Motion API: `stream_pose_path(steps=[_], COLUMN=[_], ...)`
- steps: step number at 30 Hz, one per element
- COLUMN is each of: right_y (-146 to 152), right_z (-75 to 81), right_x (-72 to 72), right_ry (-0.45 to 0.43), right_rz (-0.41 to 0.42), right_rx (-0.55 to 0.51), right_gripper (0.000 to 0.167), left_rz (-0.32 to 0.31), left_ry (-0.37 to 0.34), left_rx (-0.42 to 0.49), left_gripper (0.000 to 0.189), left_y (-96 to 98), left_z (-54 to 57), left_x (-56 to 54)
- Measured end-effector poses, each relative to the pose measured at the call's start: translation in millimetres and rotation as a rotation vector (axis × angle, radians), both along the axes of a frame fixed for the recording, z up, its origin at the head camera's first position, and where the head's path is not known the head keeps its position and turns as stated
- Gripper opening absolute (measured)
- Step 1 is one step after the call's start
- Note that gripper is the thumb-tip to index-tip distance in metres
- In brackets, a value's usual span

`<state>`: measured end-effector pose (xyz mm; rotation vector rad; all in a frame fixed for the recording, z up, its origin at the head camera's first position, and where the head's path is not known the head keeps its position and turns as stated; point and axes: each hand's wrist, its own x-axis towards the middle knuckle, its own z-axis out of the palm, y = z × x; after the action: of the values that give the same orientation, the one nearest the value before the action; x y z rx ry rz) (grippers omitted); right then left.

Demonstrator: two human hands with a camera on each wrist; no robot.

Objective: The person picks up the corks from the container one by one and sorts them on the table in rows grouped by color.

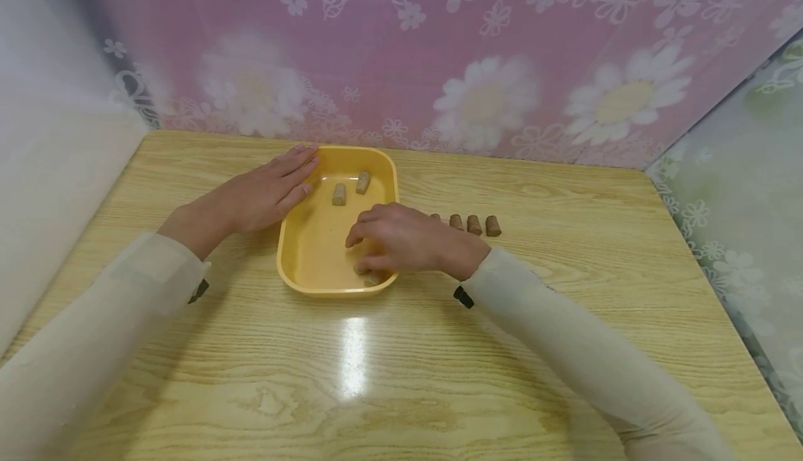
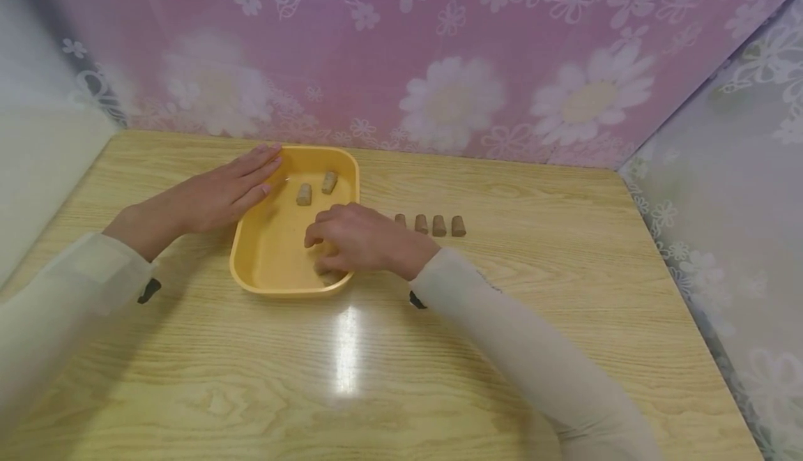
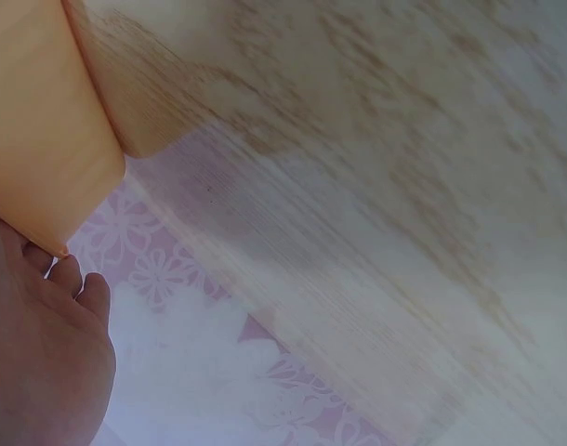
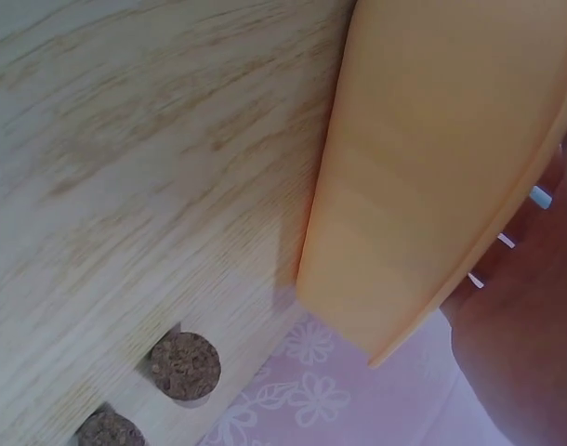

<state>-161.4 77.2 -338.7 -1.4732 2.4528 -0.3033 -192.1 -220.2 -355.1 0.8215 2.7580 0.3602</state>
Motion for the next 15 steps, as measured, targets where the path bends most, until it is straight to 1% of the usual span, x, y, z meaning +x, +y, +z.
stream_pose_path(steps=[10,15], right_y=[-3.8,-5.6], right_z=[-1.4,-2.2], right_x=[0.5,-0.2], right_ry=[0.013,0.018], right_rz=[0.001,0.022], right_rx=[0.045,0.049], right_gripper=[0.031,0.027], left_rz=[-0.003,0.000], left_ry=[0.026,0.023], left_rx=[0.012,0.011], left_gripper=[0.065,0.065], left_y=[0.9,0.8], left_z=[0.7,0.9], left_x=[1.2,1.6])
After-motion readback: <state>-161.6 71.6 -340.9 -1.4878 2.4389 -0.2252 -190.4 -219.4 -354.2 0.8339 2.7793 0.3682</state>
